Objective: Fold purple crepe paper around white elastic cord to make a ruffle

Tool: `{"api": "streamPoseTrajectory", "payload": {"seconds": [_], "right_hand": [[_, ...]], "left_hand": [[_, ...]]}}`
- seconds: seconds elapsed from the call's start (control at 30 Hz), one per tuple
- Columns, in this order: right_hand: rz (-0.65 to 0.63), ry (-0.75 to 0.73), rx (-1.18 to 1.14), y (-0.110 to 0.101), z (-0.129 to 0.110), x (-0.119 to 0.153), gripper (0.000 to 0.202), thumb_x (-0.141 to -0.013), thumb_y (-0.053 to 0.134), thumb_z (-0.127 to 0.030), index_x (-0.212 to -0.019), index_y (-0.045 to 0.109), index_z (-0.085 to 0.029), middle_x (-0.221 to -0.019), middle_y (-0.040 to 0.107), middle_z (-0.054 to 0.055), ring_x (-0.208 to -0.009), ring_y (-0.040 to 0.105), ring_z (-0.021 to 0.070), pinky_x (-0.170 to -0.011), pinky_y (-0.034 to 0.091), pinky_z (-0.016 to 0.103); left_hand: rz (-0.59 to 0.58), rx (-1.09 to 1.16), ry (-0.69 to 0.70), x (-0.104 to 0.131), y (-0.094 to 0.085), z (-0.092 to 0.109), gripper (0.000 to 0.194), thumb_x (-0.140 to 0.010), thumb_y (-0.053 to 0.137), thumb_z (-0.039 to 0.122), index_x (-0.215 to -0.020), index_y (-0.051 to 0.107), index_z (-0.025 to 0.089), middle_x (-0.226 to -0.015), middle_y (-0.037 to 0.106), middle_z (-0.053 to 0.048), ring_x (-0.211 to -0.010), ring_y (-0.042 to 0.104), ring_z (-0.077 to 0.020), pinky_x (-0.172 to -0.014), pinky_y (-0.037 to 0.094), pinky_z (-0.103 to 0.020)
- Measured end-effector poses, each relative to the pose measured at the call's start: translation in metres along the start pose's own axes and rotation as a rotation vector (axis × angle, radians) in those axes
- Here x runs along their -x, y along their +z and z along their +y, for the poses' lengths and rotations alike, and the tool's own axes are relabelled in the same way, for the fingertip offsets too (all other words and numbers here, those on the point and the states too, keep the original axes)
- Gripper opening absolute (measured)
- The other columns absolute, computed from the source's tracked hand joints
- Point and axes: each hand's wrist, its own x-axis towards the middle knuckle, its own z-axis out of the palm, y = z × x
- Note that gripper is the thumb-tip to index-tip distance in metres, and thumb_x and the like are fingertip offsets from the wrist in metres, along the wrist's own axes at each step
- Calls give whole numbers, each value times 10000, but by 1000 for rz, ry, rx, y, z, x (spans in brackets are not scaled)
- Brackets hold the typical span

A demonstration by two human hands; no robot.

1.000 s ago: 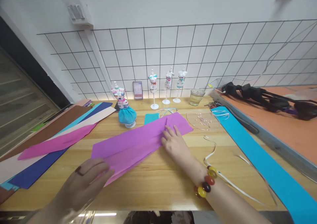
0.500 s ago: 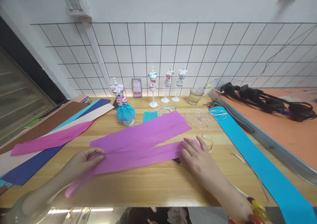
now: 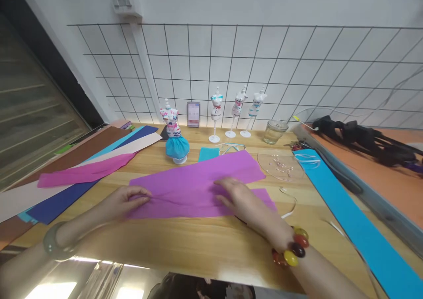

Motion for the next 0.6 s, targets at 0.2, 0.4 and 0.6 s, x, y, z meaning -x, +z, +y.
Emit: {"api": "streamPoseTrajectory", "payload": {"seconds": [0.2,0.4,0.6], "right_hand": [[-218,-138,-156,11,-45,-25,313,-856,539,-301,-1154,582,-216,-1115,639,65,-1010,580,192,-887,441,312],[-275,-94,-160,-7,-63,-8,254,-898,425,-195,-887,678,-209,-862,699,25,-759,632,141,-696,467,234],[-206,-4,58,-35,-63,35,247,-909,426,-329,-972,661,-285,-885,706,12,-721,656,157,-586,504,226]], "left_hand": [[-136,-80,107,26,-11,27,243,-846,471,334,-940,684,262,-912,705,5,-836,630,-165,-753,473,-249],[-211,156,-25,19,-19,16,309,-784,572,408,-1033,652,243,-984,691,-29,-883,632,-197,-752,498,-291],[69,-272,97,-42,-2,1,526,-782,530,505,-1225,531,222,-1285,520,-85,-1186,449,-266,-1017,317,-399]]}}
